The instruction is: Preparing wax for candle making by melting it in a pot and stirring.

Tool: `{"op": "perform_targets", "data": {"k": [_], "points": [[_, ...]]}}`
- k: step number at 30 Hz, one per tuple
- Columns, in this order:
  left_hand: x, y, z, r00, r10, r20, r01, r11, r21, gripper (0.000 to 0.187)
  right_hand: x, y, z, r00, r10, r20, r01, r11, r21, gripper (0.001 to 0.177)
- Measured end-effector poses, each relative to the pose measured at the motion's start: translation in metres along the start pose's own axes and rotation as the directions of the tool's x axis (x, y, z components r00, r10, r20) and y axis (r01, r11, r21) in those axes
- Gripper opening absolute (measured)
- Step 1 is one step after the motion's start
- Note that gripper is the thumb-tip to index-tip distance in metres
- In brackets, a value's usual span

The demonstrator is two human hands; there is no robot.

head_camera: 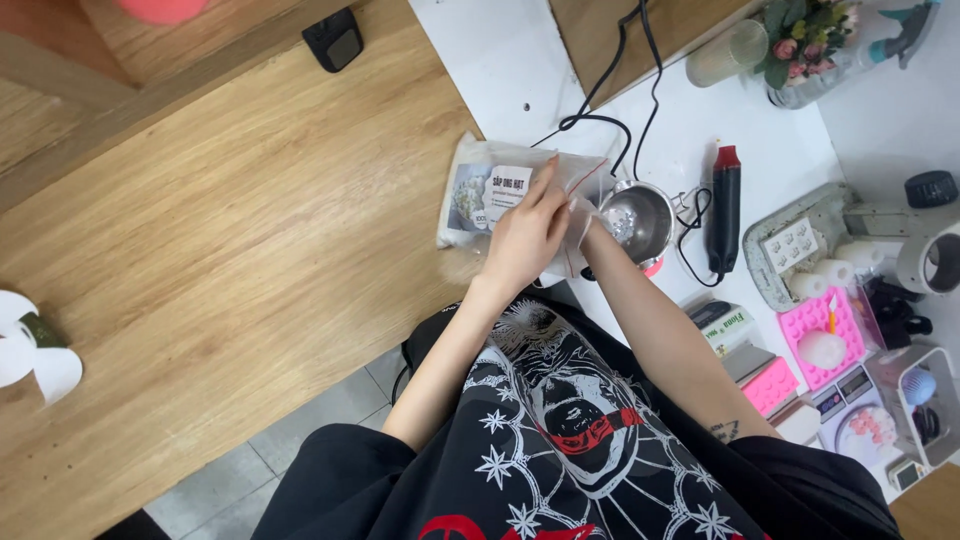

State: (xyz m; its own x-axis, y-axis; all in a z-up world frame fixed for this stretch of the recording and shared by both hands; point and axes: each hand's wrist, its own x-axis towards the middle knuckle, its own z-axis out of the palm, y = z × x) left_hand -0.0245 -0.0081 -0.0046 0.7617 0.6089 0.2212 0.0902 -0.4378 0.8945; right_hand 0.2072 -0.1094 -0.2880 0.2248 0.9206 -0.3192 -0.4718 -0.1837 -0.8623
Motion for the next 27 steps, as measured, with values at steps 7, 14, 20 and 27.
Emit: {"op": "perform_targets", "data": {"k": [7, 14, 20, 27], "points": [[0.013, 0.012, -0.014, 0.999, -0.046, -0.005, 0.046, 0.998, -0.037, 0.011, -0.067, -0.162, 0.156, 0.842, -0.261, -0.472, -0.228, 0.62, -0.751, 0.027], [0.021, 0.016, -0.013, 0.994, -0.101, 0.04, 0.1, 0.994, 0.033, 0.019, -0.128, -0.199, 0.153, 0.725, -0.135, -0.675, -0.072, 0.961, -0.269, 0.032], [0.025, 0.018, -0.015, 0.992, -0.115, 0.058, 0.115, 0.993, 0.005, 0.022, -0.189, -0.221, 0.119, 0.642, -0.172, -0.747, 0.0, 0.974, -0.225, 0.032], [0.026, 0.024, -0.014, 0.99, -0.125, 0.063, 0.123, 0.992, 0.039, 0.021, -0.245, -0.232, 0.125, 0.489, -0.301, -0.819, 0.091, 0.951, -0.295, 0.029]]}}
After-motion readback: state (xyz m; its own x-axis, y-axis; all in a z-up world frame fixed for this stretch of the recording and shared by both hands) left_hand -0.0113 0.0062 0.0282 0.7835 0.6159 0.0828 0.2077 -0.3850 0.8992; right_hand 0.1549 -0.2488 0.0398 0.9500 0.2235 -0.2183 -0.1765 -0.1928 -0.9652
